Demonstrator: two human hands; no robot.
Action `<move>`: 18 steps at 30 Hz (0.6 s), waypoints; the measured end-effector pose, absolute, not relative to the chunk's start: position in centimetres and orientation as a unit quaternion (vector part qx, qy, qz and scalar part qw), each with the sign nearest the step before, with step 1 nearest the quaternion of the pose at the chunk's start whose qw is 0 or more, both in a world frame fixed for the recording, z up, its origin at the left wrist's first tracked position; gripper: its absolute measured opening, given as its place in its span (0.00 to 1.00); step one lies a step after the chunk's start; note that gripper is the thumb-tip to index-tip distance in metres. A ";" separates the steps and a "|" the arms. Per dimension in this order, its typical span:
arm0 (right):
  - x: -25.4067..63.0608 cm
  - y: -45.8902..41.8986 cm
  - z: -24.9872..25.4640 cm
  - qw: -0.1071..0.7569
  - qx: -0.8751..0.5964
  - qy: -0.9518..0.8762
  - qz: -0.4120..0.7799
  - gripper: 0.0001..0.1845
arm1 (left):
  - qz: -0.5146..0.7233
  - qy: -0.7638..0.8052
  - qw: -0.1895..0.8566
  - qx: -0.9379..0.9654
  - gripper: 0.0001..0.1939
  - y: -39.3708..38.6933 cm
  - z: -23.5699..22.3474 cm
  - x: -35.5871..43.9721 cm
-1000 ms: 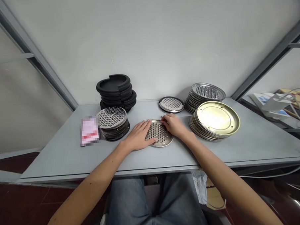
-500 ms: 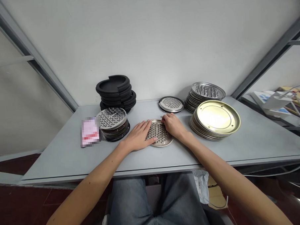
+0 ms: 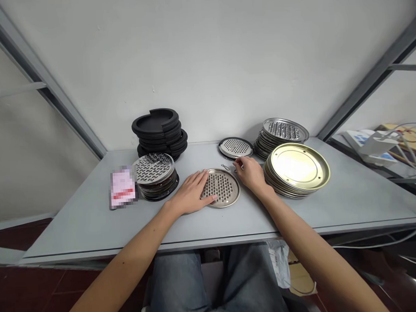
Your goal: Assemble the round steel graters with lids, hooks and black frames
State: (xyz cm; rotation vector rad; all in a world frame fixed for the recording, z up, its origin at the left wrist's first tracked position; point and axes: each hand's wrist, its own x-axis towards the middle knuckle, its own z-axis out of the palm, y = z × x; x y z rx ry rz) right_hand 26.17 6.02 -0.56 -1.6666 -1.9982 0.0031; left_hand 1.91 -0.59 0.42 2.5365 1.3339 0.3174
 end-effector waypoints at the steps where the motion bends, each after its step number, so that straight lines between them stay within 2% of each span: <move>1: 26.5 6.1 -0.6 0.256 -0.627 -0.736 0.010 0.10 | 0.111 0.459 0.132 0.871 0.44 -0.6 0.5 1.9; 6: 26.8 6.0 -0.6 0.231 -0.647 -0.726 0.026 0.11 | 0.113 0.463 0.154 0.865 0.46 -0.7 1.0 1.8; 12: 25.5 5.6 0.1 0.332 -0.524 -0.782 0.056 0.11 | 0.143 0.438 0.164 0.872 0.55 -0.7 1.2 1.6; 18: 24.6 5.7 0.2 0.285 -0.434 -0.837 0.173 0.06 | 0.139 0.430 0.166 0.877 0.56 -0.6 1.3 1.6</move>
